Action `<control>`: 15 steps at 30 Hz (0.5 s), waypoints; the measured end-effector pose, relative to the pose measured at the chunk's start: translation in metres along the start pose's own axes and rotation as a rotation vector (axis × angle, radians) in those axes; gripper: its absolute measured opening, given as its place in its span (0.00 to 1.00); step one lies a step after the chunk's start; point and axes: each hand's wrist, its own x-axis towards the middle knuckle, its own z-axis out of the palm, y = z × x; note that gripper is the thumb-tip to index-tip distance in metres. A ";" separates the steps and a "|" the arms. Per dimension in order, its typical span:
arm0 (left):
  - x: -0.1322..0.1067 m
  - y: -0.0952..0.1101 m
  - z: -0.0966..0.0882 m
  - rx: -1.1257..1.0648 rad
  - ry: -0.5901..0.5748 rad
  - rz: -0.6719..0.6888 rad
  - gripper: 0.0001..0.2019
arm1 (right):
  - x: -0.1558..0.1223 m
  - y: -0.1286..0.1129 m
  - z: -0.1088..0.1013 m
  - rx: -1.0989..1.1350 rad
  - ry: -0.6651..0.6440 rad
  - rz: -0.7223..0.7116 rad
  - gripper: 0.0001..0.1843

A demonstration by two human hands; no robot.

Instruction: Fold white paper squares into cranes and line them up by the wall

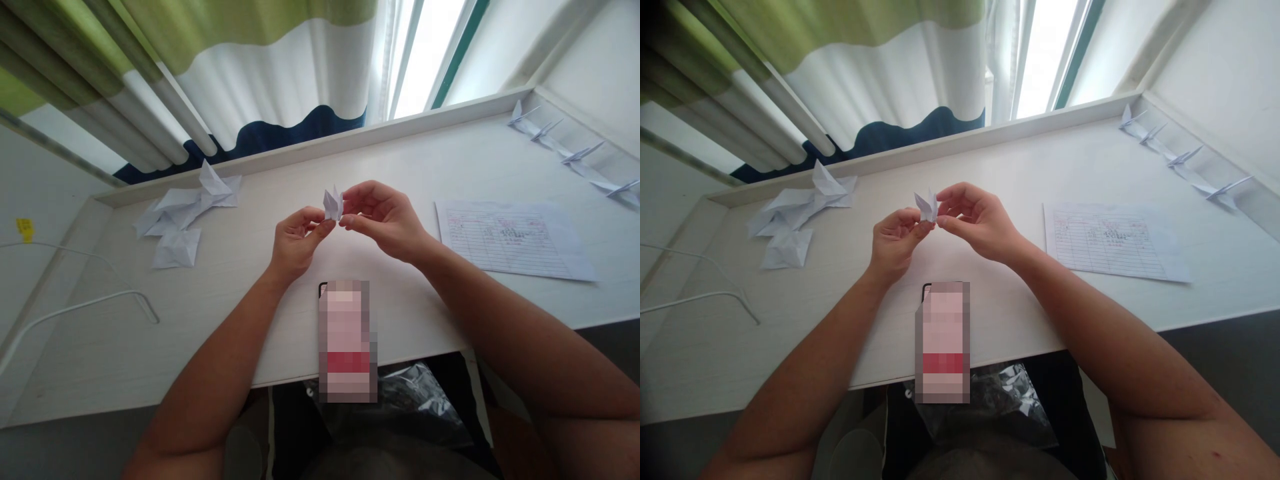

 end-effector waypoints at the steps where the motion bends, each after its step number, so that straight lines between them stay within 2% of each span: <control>1: 0.000 -0.001 0.000 0.006 -0.001 0.006 0.17 | 0.000 -0.001 0.000 -0.010 0.000 0.004 0.23; 4: -0.001 -0.004 -0.001 0.011 -0.019 0.010 0.17 | 0.000 -0.003 -0.001 -0.051 0.000 0.013 0.26; 7: -0.001 -0.003 0.000 0.003 -0.025 0.006 0.15 | 0.000 -0.006 -0.001 -0.078 0.005 0.019 0.23; 12: -0.002 0.002 0.000 0.033 0.019 0.000 0.18 | 0.000 -0.008 -0.002 -0.131 -0.011 0.032 0.21; 15: -0.003 0.002 0.001 0.056 0.052 0.024 0.19 | -0.001 -0.008 -0.003 -0.249 -0.032 -0.024 0.16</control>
